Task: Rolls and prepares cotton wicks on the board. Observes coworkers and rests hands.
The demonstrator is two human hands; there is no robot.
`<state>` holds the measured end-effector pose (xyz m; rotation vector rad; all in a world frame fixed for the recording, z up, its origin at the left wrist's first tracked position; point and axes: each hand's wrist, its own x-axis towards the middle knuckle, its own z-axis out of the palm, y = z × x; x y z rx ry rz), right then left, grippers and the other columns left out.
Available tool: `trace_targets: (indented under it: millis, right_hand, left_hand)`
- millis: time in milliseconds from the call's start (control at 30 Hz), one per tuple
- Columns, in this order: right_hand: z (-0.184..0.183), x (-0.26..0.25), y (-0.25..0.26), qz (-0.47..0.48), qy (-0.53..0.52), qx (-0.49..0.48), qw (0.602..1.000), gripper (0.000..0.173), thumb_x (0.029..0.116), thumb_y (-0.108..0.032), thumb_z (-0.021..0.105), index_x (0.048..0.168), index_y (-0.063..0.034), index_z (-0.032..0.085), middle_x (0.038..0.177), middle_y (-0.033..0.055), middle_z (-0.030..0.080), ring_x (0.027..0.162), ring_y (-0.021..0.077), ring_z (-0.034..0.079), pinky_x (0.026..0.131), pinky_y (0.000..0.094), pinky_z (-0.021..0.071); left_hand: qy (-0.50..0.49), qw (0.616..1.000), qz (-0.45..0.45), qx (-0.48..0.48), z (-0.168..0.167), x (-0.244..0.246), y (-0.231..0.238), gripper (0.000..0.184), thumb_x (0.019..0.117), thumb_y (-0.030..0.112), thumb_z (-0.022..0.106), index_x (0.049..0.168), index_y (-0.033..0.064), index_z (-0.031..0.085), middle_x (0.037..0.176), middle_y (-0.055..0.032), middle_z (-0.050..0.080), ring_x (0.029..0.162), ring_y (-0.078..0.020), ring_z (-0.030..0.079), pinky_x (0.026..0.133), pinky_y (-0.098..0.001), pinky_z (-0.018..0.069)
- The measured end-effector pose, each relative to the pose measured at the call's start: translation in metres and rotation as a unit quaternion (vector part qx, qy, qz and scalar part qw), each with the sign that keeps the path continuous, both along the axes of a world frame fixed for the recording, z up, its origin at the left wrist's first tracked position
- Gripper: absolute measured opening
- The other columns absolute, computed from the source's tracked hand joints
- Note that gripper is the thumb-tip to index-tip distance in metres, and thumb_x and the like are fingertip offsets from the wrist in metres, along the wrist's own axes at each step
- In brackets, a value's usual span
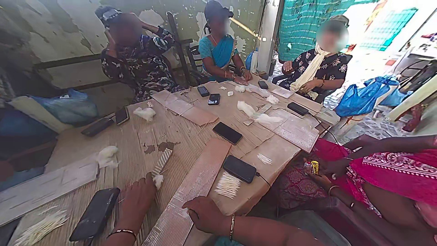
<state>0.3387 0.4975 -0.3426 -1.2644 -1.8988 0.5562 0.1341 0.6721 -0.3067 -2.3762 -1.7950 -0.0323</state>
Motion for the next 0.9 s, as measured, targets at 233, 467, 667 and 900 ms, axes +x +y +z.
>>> trace_targets:
  millis: [233,467,667,900]
  right_hand:
    - [0.004,0.000,-0.001,-0.001,-0.009,-0.011,1.000,0.030,0.1009,-0.005,0.052,0.125,-0.0021,0.070,0.115,0.0196,0.072,0.113,0.0349,0.068,0.101,0.0480,0.0518]
    - [-0.004,-0.002,0.000,-0.008,0.000,0.037,0.999,0.027,0.0990,-0.004,0.054,0.121,-0.0015,0.071,0.111,0.0191,0.073,0.108,0.0345,0.070,0.097,0.0467,0.0538]
    - [0.001,-0.001,-0.001,0.001,-0.009,0.005,1.000,0.029,0.0999,-0.004,0.053,0.123,-0.0016,0.070,0.113,0.0201,0.072,0.112,0.0356,0.068,0.099,0.0482,0.0524]
    - [-0.001,-0.002,0.000,-0.016,-0.015,-0.009,1.000,0.030,0.1007,-0.008,0.052,0.124,-0.0044,0.071,0.116,0.0175,0.073,0.111,0.0334,0.069,0.099,0.0463,0.0531]
  left_hand:
    - [-0.044,0.998,0.040,-0.035,0.006,0.009,-0.007,0.045,0.1093,0.021,0.042,0.145,-0.0061,0.049,0.133,-0.0342,0.059,0.120,-0.0523,0.060,0.102,-0.0671,0.0452]
    - [-0.074,0.996,0.039,-0.022,0.001,0.006,-0.008,0.049,0.1082,0.025,0.048,0.143,-0.0094,0.048,0.132,-0.0373,0.056,0.116,-0.0530,0.062,0.100,-0.0662,0.0472]
    - [-0.110,0.992,0.055,-0.034,0.007,-0.002,-0.009,0.059,0.1070,0.032,0.053,0.147,-0.0102,0.043,0.138,-0.0394,0.051,0.128,-0.0554,0.054,0.108,-0.0671,0.0407]
    - [-0.192,0.979,0.030,-0.067,0.030,-0.007,0.001,0.062,0.1039,0.031,0.059,0.148,-0.0085,0.041,0.138,-0.0368,0.051,0.127,-0.0537,0.054,0.104,-0.0698,0.0422]
